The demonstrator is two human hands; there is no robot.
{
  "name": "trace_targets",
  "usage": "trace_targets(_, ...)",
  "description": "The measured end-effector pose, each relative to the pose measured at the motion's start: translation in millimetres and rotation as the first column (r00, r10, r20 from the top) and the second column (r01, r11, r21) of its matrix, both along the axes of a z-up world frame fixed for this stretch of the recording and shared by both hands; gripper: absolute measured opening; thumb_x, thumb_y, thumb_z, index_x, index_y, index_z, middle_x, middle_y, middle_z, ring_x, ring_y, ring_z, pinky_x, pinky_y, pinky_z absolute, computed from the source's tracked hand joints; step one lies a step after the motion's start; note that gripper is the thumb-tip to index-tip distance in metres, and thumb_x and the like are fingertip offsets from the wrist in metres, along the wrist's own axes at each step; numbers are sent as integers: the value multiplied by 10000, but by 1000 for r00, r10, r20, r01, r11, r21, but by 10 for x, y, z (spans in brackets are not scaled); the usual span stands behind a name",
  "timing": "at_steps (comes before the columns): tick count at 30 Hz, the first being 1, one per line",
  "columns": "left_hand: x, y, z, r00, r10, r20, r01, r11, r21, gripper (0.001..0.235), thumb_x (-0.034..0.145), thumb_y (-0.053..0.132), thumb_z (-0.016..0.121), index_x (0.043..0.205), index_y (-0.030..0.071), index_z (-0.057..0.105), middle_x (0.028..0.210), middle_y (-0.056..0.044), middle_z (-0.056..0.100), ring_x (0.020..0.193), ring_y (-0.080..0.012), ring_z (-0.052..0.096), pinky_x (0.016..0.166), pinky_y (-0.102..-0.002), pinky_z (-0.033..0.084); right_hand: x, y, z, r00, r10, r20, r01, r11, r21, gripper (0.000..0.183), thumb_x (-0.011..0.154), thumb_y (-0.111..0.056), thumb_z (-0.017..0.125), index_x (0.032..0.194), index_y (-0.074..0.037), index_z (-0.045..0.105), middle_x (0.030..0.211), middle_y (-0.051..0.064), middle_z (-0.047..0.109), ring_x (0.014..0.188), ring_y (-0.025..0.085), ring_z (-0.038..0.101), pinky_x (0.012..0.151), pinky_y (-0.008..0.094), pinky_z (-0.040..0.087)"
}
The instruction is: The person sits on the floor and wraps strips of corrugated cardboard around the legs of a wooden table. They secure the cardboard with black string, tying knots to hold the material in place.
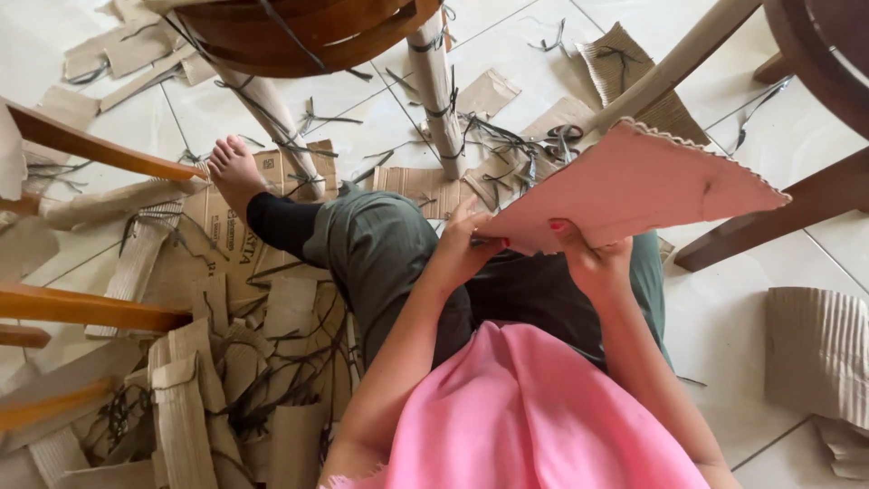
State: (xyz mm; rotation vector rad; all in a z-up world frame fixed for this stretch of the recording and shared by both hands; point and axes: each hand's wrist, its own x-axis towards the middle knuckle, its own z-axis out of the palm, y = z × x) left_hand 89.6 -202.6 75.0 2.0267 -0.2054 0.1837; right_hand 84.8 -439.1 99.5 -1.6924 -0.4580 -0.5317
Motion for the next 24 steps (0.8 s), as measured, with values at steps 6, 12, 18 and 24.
trace_targets(6,-217,264,608,983,150,-104,-156,986,-54,548,697,293,950,1178,299,688,1626,-155,346,1482,-374,377,1164,-396,451,-72,260,-40,999,-10,-51,4,992,-127,353,937,-84,753,1268,17,685,1091,159,689,937,310,680,887,468,543)
trace_targets(12,-154,508,-36,963,-7,-270,-132,859,-495,339,753,89,929,1032,184,763,890,-26,793,861,-64,723,780,-261,603,86,519,-143,999,-23,-39,19,995,-102,352,975,-98,741,1296,26,663,1114,180,677,1011,338,680,879,505,541)
trace_targets(18,235,607,-422,972,-148,-180,-16,727,-686,487,893,-33,770,1246,139,483,934,-26,681,909,-120,678,817,-262,554,-109,913,750,968,-95,-234,59,986,-154,356,1014,-222,693,1268,24,656,1031,176,683,929,357,692,858,543,546)
trace_targets(24,279,287,-5,976,-183,-121,128,922,-367,328,952,131,751,1261,89,648,1113,-123,711,1119,-270,667,1015,-456,493,208,696,-101,968,-154,-200,136,986,-101,171,922,-154,788,1023,-15,789,838,153,737,871,177,689,721,386,542)
